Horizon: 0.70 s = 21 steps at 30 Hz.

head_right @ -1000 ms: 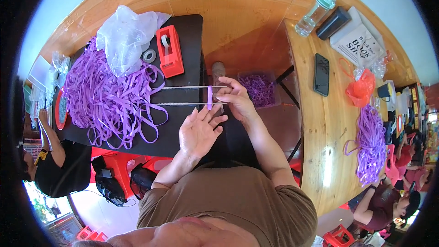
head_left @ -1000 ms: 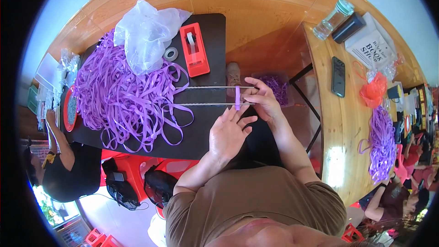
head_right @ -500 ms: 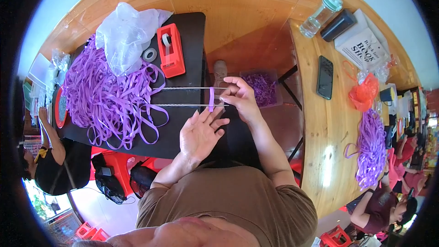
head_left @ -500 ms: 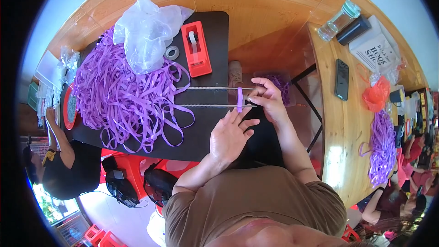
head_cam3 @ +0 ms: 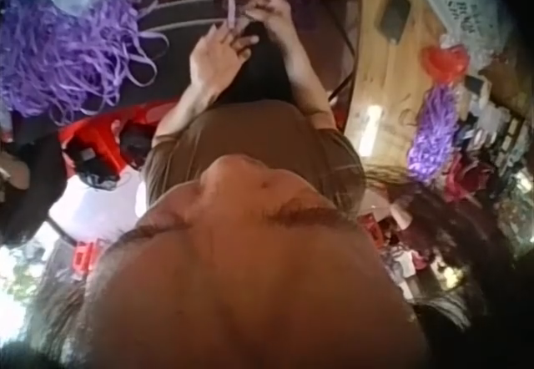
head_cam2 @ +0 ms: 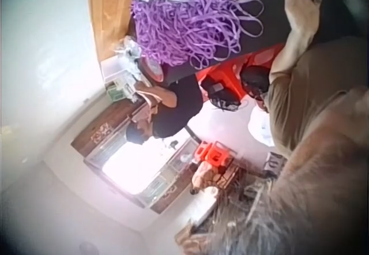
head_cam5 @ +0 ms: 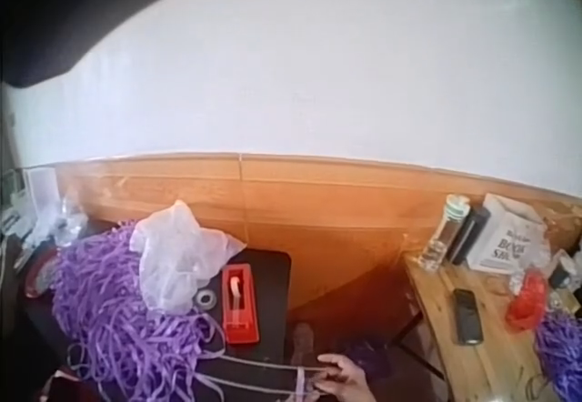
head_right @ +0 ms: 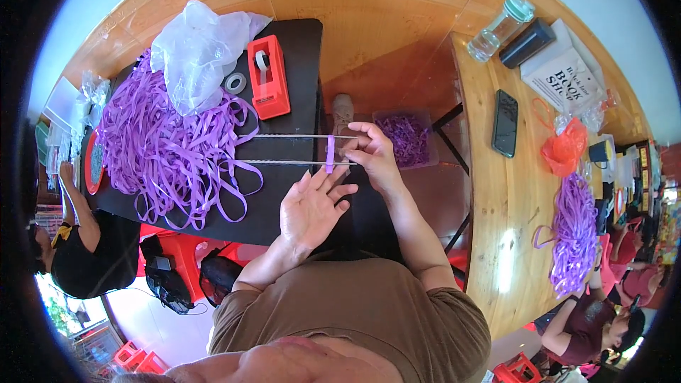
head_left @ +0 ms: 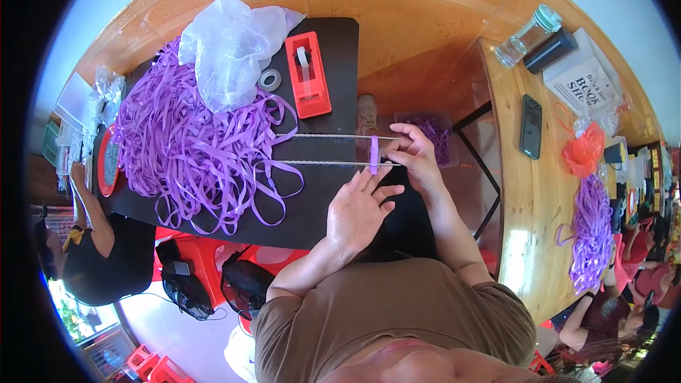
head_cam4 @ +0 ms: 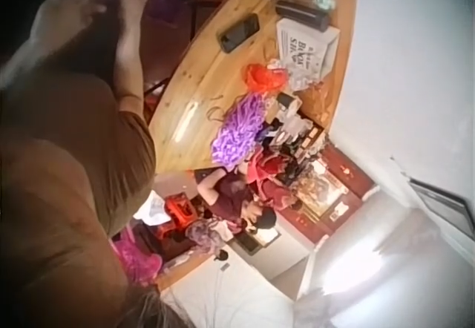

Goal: Wrapping purple ribbons around a metal frame to create decorative items.

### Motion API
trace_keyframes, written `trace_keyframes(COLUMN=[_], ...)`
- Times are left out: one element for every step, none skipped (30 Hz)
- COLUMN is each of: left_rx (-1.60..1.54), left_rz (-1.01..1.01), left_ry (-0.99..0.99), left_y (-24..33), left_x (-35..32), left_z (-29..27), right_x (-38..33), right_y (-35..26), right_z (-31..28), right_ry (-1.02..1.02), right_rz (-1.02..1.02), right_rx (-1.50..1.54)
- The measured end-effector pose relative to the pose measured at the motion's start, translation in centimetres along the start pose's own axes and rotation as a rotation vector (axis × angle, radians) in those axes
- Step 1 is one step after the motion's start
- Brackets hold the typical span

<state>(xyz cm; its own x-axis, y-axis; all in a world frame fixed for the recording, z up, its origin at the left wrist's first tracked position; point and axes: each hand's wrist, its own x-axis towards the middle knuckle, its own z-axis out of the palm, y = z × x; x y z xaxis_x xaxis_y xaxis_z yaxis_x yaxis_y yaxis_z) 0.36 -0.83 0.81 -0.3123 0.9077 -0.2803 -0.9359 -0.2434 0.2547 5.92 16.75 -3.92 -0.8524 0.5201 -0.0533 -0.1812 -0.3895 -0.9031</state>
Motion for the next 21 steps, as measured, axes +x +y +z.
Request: trace_keyframes(left_rx=[0.0,0.0,-0.006,-0.013,-0.014,-0.007,0.0,-0.001,0.003,0.006,0.005,0.006,0.007,0.007,0.006,0.006,0.004,0.009,0.013,0.011,0.012], left_rz=[-0.001,-0.001,-0.002,-0.003,-0.001,0.001,0.003,0.003,0.003,0.004,0.006,0.005,0.004,0.005,0.007,0.01,0.013,0.015,0.017,0.019,0.016], left_ry=[0.004,0.003,-0.005,-0.013,-0.013,-0.006,0.0,0.0,-0.001,-0.002,-0.001,0.005,0.011,0.011,0.001,-0.009,-0.007,-0.006,-0.005,-0.004,0.0], left_y=[0.0,-0.1,-0.1,-0.1,-0.1,-0.1,-0.1,-0.1,-0.2,-0.2,-0.1,-0.1,-0.1,-0.1,-0.1,-0.2,-0.2,-0.2,-0.1,-0.2,-0.2], left_x=[0.0,0.0,0.0,0.0,0.1,0.1,0.0,0.1,0.1,0.1,0.1,0.1,0.1,0.1,0.1,0.1,0.1,0.0,0.0,0.0,0.1], left_z=[0.0,-0.1,-0.1,-0.2,-0.1,-0.1,-0.1,-0.1,-0.2,-0.2,-0.1,-0.1,0.0,0.0,-0.1,-0.1,0.0,0.1,0.1,0.1,0.0], right_x=[0.0,0.1,0.2,0.3,0.4,0.5,0.7,1.0,1.3,1.4,1.6,1.8,1.9,2.1,2.3,2.4,2.6,2.7,2.8,2.9,2.9], right_y=[0.1,0.3,0.5,0.6,0.7,0.9,1.3,1.7,1.9,2.1,2.0,1.9,2.1,2.2,2.3,2.4,2.4,2.3,2.4,2.4,2.3], right_z=[0.1,0.1,0.1,0.1,0.1,0.0,0.0,0.1,0.3,0.3,0.7,1.0,1.1,1.1,1.2,1.2,1.4,1.6,1.6,1.7,1.7], right_ry=[-0.001,0.011,0.023,0.022,0.025,0.027,0.026,0.009,-0.008,-0.008,-0.023,-0.037,-0.039,-0.086,-0.133,-0.134,-0.148,-0.163,-0.165,-0.167,-0.169], right_rz=[0.002,0.014,0.026,0.026,0.04,0.053,0.054,0.051,0.049,0.049,0.08,0.112,0.114,0.116,0.118,0.119,0.118,0.117,0.12,0.126,0.133], right_rx=[0.0,-0.002,-0.003,-0.004,-0.019,-0.034,-0.035,-0.015,0.004,0.003,0.048,0.093,0.093,0.137,0.181,0.18,0.202,0.224,0.224,0.222,0.221])
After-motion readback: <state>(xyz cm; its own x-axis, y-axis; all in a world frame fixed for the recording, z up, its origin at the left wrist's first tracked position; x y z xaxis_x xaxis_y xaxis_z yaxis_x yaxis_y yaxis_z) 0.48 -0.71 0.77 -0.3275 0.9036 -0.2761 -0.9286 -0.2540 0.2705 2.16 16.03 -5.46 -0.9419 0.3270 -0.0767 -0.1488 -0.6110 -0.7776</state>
